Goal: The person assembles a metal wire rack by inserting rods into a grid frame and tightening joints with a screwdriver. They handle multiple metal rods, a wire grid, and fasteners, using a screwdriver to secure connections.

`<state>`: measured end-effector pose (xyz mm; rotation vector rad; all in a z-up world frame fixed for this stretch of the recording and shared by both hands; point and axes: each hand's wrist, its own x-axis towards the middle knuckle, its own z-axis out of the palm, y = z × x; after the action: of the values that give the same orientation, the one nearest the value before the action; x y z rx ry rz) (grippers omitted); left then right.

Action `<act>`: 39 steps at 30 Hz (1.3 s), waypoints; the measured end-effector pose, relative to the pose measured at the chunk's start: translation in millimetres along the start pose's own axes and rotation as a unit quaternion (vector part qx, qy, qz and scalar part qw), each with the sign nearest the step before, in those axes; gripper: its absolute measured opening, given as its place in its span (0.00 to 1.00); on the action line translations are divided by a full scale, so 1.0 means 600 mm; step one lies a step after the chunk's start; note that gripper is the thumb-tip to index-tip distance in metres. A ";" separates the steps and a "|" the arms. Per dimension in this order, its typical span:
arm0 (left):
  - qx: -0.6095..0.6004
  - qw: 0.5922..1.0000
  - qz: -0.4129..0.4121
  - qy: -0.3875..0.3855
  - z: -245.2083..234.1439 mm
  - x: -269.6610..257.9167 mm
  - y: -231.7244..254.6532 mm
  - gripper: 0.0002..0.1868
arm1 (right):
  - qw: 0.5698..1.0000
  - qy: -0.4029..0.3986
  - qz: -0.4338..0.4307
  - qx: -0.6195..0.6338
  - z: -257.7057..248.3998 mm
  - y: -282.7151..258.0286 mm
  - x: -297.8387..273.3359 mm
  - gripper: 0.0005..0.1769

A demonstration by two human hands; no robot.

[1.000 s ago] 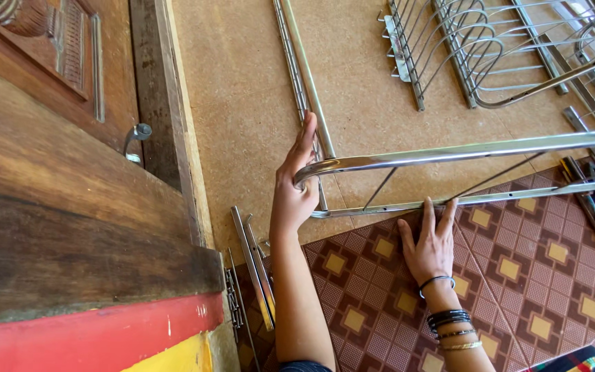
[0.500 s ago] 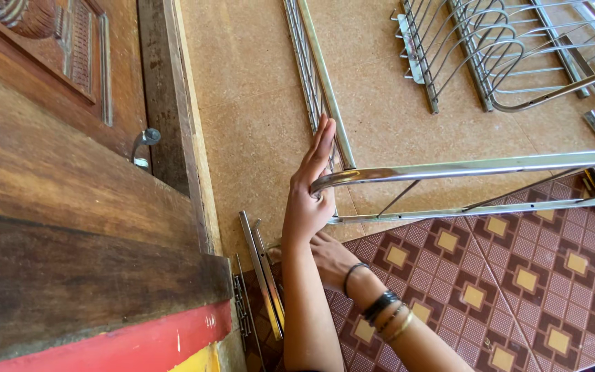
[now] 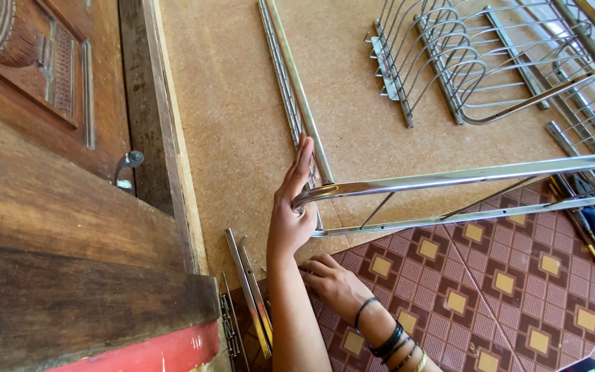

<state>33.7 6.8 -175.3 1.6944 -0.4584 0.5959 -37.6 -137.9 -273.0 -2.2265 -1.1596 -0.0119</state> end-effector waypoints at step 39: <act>-0.066 0.994 -0.017 -0.088 -0.010 0.003 0.037 0.54 | 0.905 0.390 0.139 0.096 -0.262 -0.159 0.049 0.06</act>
<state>21.2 8.2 -156.3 1.6314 -0.5811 0.3845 -48.8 -158.9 -88.4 -1.8886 -0.3804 -0.5908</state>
